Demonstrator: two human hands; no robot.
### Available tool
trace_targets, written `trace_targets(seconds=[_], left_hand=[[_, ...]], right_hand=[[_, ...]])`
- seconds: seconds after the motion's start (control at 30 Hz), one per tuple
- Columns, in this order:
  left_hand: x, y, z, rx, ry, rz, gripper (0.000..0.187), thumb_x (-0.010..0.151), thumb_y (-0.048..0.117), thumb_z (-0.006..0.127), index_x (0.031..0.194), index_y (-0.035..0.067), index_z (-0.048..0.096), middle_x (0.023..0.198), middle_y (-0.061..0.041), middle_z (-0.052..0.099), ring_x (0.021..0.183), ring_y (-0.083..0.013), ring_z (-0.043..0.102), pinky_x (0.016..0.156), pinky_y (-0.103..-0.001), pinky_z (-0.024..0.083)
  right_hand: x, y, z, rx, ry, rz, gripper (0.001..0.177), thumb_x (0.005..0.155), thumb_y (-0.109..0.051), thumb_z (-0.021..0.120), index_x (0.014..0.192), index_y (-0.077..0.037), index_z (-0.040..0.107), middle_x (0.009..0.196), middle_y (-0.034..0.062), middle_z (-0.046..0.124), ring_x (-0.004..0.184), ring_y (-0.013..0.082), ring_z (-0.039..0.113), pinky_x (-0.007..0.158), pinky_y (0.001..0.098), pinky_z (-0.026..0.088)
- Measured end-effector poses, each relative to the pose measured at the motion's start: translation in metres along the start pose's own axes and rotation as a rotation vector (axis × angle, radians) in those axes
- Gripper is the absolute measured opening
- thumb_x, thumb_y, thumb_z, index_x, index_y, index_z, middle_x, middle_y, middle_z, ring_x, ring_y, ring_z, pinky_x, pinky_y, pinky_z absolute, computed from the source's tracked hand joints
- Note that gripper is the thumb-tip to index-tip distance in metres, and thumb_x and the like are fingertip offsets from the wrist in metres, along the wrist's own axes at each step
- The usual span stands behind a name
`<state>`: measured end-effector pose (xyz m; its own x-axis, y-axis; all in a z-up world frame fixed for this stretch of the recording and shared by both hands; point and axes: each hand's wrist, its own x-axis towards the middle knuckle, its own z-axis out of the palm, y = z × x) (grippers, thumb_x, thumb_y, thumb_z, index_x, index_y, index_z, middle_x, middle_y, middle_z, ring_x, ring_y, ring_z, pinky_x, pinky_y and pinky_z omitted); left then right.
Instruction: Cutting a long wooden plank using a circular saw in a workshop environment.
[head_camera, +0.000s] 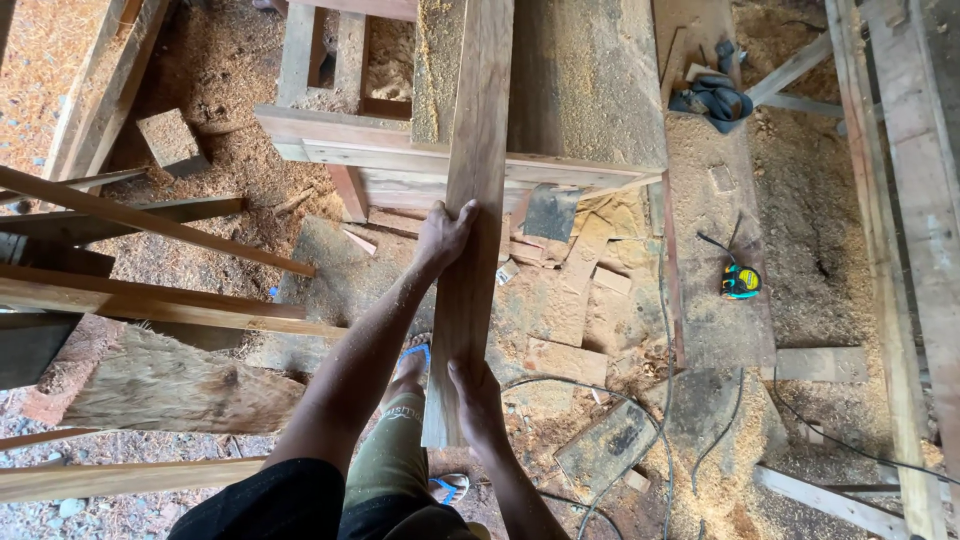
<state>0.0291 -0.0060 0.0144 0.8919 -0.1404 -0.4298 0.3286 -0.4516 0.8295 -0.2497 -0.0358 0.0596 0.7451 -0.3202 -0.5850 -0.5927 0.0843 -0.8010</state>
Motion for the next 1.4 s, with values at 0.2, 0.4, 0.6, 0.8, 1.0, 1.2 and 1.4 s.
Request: trace_targets(seconds=[0.2, 0.4, 0.6, 0.8, 1.0, 1.2, 1.4], left_hand=[[0.007, -0.003, 0.003, 0.010, 0.023, 0.026, 0.086, 0.090, 0.072, 0.056, 0.125, -0.007, 0.054, 0.113, -0.035, 0.068, 0.106, -0.0446, 0.071, 0.089, -0.050, 0.059], [0.017, -0.008, 0.007, 0.023, 0.027, 0.052, 0.091, 0.090, 0.074, 0.055, 0.127, -0.009, 0.051, 0.113, -0.036, 0.067, 0.106, -0.0454, 0.070, 0.088, -0.050, 0.060], [0.023, -0.005, 0.007, 0.041, -0.017, 0.005, 0.095, 0.091, 0.075, 0.052, 0.130, -0.011, 0.048, 0.112, -0.036, 0.066, 0.105, -0.0453, 0.071, 0.085, -0.050, 0.062], [0.025, -0.002, 0.005, -0.009, 0.023, 0.045, 0.091, 0.090, 0.072, 0.057, 0.126, -0.012, 0.053, 0.114, -0.039, 0.066, 0.107, -0.0470, 0.070, 0.088, -0.051, 0.059], [0.031, -0.001, 0.005, 0.001, 0.038, 0.050, 0.088, 0.091, 0.071, 0.058, 0.123, -0.011, 0.056, 0.115, -0.038, 0.066, 0.111, -0.0481, 0.068, 0.093, -0.051, 0.057], [0.038, -0.001, 0.006, 0.008, 0.051, 0.070, 0.086, 0.090, 0.071, 0.058, 0.119, -0.010, 0.057, 0.113, -0.036, 0.067, 0.110, -0.0468, 0.068, 0.092, -0.051, 0.056], [0.048, -0.003, 0.008, 0.048, 0.041, 0.069, 0.086, 0.092, 0.073, 0.054, 0.121, -0.008, 0.054, 0.112, -0.036, 0.067, 0.109, -0.0472, 0.069, 0.090, -0.053, 0.057]], right_hand=[[0.001, -0.009, -0.001, -0.045, -0.005, 0.018, 0.070, 0.090, -0.060, 0.062, 0.128, 0.000, 0.061, 0.116, 0.0142, 0.070, 0.108, 0.0238, 0.064, 0.097, 0.0391, 0.050], [0.007, -0.012, -0.001, -0.091, 0.003, 0.074, 0.079, 0.089, -0.062, 0.060, 0.139, -0.001, 0.055, 0.131, 0.0177, 0.065, 0.121, 0.0275, 0.061, 0.107, 0.0435, 0.045], [0.013, -0.010, 0.000, -0.079, -0.009, 0.094, 0.082, 0.090, -0.062, 0.059, 0.143, -0.001, 0.049, 0.138, 0.0173, 0.061, 0.130, 0.0281, 0.057, 0.113, 0.0444, 0.042], [0.016, -0.015, 0.001, -0.043, -0.001, 0.056, 0.077, 0.089, -0.060, 0.062, 0.137, 0.000, 0.056, 0.127, 0.0171, 0.067, 0.120, 0.0274, 0.062, 0.105, 0.0432, 0.046], [0.018, -0.021, 0.001, -0.038, 0.009, 0.040, 0.069, 0.090, -0.058, 0.063, 0.128, 0.000, 0.062, 0.116, 0.0151, 0.070, 0.109, 0.0245, 0.063, 0.099, 0.0404, 0.048], [0.025, -0.020, 0.003, -0.033, 0.023, 0.022, 0.065, 0.091, -0.055, 0.064, 0.123, 0.001, 0.064, 0.110, 0.0158, 0.069, 0.103, 0.0248, 0.062, 0.094, 0.0401, 0.048], [0.035, -0.013, 0.002, -0.067, 0.007, -0.016, 0.069, 0.092, -0.058, 0.062, 0.125, 0.003, 0.062, 0.114, 0.0155, 0.070, 0.108, 0.0241, 0.064, 0.097, 0.0385, 0.050]])
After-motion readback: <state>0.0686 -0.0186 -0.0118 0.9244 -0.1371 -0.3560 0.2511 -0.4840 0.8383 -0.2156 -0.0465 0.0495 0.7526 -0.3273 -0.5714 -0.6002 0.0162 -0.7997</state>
